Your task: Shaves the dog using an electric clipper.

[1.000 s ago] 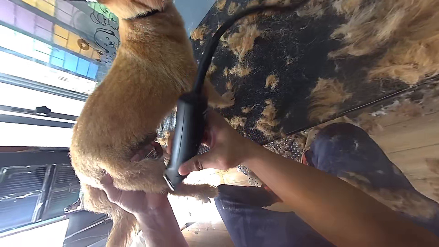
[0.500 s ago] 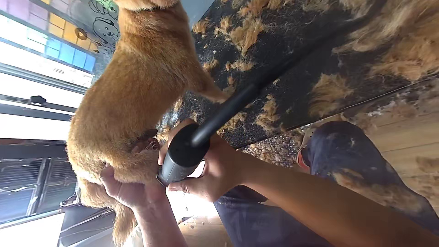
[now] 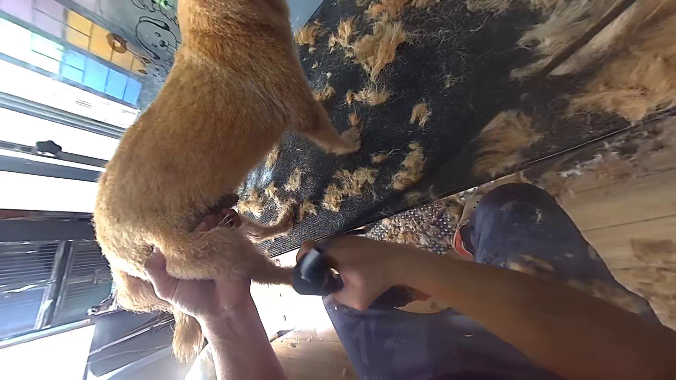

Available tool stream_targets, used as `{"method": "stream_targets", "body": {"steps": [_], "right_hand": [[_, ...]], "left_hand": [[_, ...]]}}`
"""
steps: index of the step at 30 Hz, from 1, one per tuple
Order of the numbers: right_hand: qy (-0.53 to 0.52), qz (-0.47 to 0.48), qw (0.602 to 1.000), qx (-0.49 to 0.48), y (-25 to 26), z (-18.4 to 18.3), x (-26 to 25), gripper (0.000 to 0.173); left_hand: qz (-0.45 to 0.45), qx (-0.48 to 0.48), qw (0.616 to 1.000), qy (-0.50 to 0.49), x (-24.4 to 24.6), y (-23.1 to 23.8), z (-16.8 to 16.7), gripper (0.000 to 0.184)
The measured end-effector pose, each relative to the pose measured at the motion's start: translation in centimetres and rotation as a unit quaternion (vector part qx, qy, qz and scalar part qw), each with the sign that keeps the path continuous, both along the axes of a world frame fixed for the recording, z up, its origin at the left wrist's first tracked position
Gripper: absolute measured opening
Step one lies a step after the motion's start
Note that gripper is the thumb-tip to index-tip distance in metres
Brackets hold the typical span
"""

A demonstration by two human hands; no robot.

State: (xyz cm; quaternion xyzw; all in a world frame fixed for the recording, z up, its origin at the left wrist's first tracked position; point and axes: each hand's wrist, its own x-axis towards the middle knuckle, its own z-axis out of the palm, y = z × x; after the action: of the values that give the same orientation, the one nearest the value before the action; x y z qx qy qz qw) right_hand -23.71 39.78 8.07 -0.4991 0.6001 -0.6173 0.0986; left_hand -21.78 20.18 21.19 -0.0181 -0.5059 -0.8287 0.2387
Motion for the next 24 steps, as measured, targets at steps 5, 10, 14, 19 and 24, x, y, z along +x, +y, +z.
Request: {"method": "stream_targets", "body": {"steps": [5,10,14,19,24], "right_hand": [[-0.21,-0.007,0.961,-0.181,1.4,1.3,-4.9,0.072],[-0.303,0.022,0.787,-0.536,-3.2,3.3,-8.1,0.061],[-0.322,0.131,0.735,-0.582,-5.2,4.0,-8.7,0.058],[-0.338,0.208,0.738,-0.547,-6.6,2.9,-8.2,0.06],[-0.334,0.257,0.75,-0.51,-7.1,1.0,-7.7,0.058]], "left_hand": [[0.001,-0.013,1.0,-0.011,0.3,-0.5,0.1,0.052],[-0.01,0.016,1.0,-0.011,0.6,-0.6,0.3,0.052],[0.028,0.013,0.999,-0.005,0.9,-0.6,0.4,0.044],[-0.067,0.019,0.997,0.017,0.5,-0.8,0.5,0.055],[-0.08,0.011,0.997,-0.001,0.0,-1.1,0.7,0.058]]}}
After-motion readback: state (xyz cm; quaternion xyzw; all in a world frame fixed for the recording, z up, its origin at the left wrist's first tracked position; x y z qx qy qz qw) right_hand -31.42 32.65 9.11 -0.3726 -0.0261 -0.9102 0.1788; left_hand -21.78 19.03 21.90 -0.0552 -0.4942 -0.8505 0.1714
